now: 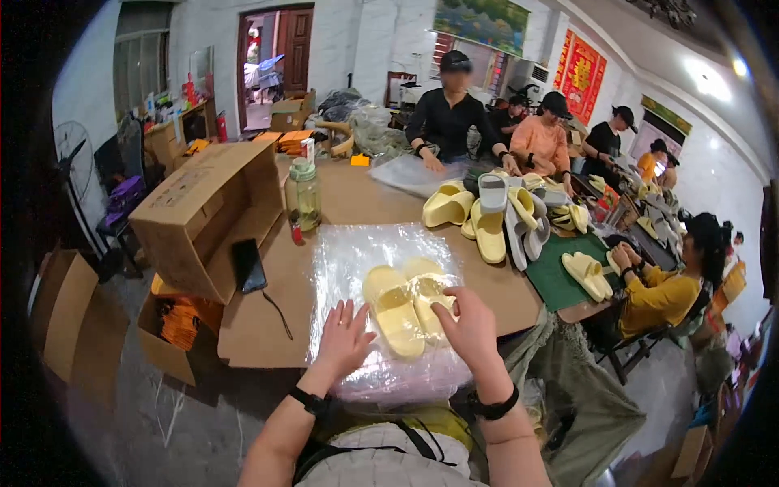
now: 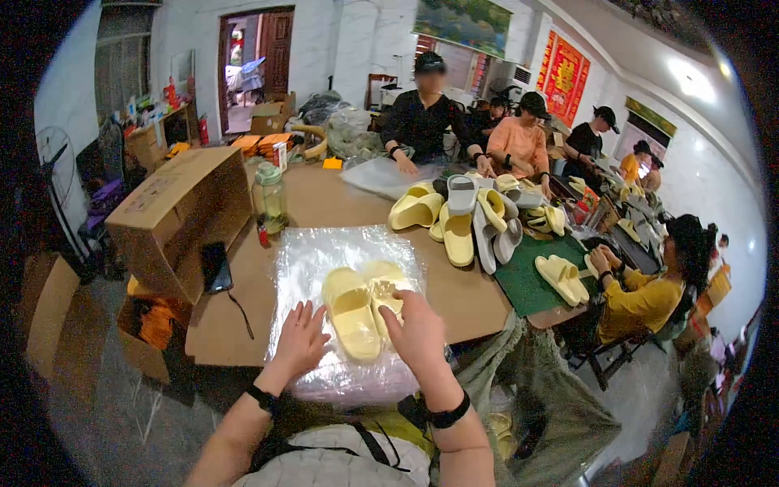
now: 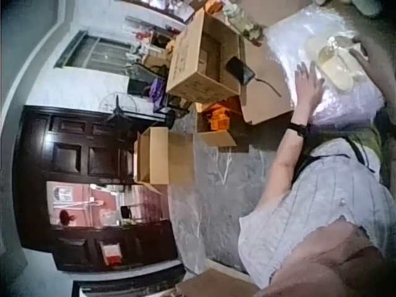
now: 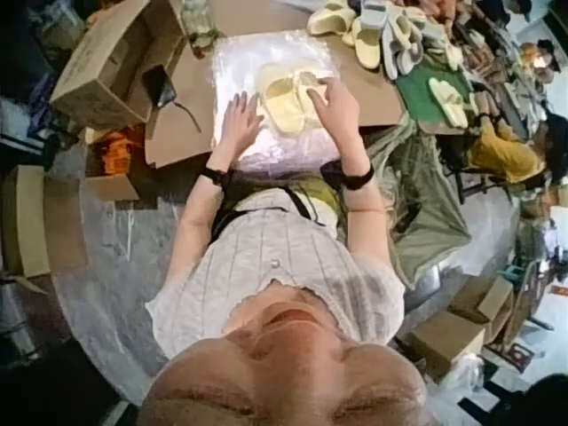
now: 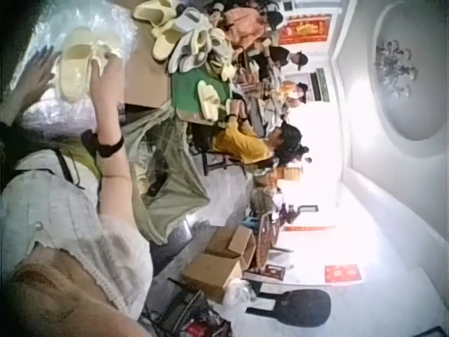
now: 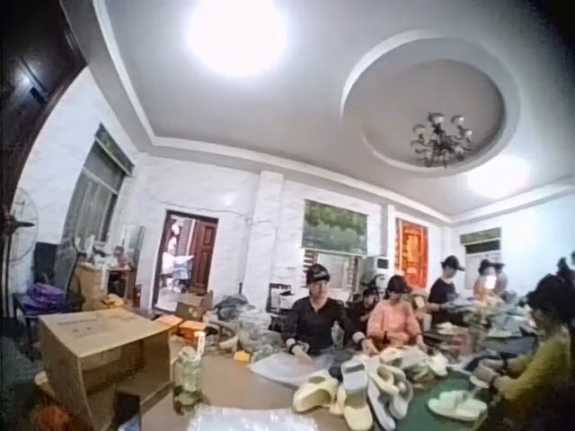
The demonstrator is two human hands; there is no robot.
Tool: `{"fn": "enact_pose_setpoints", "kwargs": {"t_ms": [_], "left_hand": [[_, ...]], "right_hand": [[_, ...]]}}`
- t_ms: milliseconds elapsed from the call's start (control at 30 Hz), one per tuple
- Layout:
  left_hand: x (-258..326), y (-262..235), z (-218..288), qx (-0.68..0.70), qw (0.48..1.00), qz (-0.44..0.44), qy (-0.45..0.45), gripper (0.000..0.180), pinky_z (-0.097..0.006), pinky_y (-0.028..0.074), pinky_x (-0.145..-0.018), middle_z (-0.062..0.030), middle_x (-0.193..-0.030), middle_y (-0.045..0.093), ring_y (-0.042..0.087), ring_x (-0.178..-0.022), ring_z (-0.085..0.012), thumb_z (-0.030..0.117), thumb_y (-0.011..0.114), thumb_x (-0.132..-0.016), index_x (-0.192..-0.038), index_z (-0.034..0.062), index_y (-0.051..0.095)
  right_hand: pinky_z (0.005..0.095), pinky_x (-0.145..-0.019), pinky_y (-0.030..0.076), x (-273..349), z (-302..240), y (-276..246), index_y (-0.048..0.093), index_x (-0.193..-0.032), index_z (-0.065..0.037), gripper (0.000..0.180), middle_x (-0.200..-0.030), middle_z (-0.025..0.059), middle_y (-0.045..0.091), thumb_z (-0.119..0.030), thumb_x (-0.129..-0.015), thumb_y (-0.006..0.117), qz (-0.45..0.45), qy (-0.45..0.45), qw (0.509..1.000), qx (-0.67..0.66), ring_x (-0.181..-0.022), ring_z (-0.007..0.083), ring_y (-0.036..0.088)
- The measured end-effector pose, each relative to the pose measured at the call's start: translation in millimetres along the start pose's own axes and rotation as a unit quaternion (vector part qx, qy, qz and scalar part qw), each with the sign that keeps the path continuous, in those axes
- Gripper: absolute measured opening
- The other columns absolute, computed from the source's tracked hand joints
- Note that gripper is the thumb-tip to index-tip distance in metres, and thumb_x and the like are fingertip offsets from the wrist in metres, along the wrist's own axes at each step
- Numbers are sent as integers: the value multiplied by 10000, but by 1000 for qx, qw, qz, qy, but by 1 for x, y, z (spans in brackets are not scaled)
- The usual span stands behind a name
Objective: Sorting and placing plastic sandals into bags at a manufacturing facility.
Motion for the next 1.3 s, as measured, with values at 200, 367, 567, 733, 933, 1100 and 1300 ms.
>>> {"fn": "enact_pose_setpoints", "kwargs": {"t_ms": [200, 367, 567, 733, 933, 1100, 1300], "left_hand": [[-1, -3, 4, 4, 999, 36, 9, 660, -542, 198, -1174, -329, -1472, 382, 305, -1397, -493, 407, 536, -947, -1498, 84, 370], [2, -3, 1, -10, 999, 34, 13, 650, -533, 210, -1170, -320, -1480, 376, 315, -1390, -488, 379, 562, -939, -1487, 78, 384], [3, -2, 5, -15, 999, 35, 12, 626, -541, 239, -1156, -311, -1473, 392, 312, -1389, -488, 370, 587, -927, -1466, 95, 426], [3, -2, 7, -40, 998, 28, 29, 593, -559, 244, -1149, -303, -1468, 400, 326, -1375, -498, 328, 563, -939, -1457, 72, 428], [0, 2, -4, -37, 999, 4, 18, 623, -525, 198, -1169, -288, -1511, 355, 293, -1407, -466, 297, 553, -938, -1491, 68, 382], [-7, 5, -5, -45, 999, -19, 14, 627, -511, 167, -1186, -269, -1525, 346, 267, -1429, -448, 302, 529, -954, -1513, 75, 357], [-1, -1, 4, 7, 999, -28, -21, 807, -495, 167, -1193, -263, -1531, 335, 240, -1444, -432, 342, 619, -903, -1523, -16, 248]], "right_hand": [[385, -687, 507, 2, -28, -24, 732, -952, -21, 283, -845, 150, 705, -295, -905, 681, -463, -92, 869, -150, -780, 280, 674], [273, -590, 422, -3, -29, -46, 732, -912, -3, 160, -770, 37, 666, -159, -876, 728, -329, 1, 863, -384, -676, 94, 574], [397, -705, 525, -17, 64, 51, 716, -917, -27, 362, -862, 140, 707, -383, -854, 709, -163, 60, 983, 58, -769, 302, 672], [454, -789, 529, 15, 88, 127, 688, -1037, -48, 398, -929, 184, 688, -368, -802, 707, -207, 88, 965, 138, -898, 360, 657], [463, -745, 543, -1, 90, 154, 704, -906, -47, 299, -867, 175, 696, -317, -778, 709, -140, 85, 983, 81, -819, 371, 673], [460, -683, 548, -21, 98, 175, 696, -822, -29, 221, -787, 164, 696, -243, -767, 672, -112, 107, 982, 109, -750, 384, 679], [460, -667, 538, -3, 102, 151, 668, -794, -27, 191, -773, 185, 678, -214, -774, 638, -84, 91, 991, 50, -744, 379, 674]]}}
Point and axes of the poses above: each hand's wrist, its own x-axis away from the middle knuckle, its own y-axis out of the palm, z = x × y, the point moved 1 cm from there along -x, towards the middle knuckle
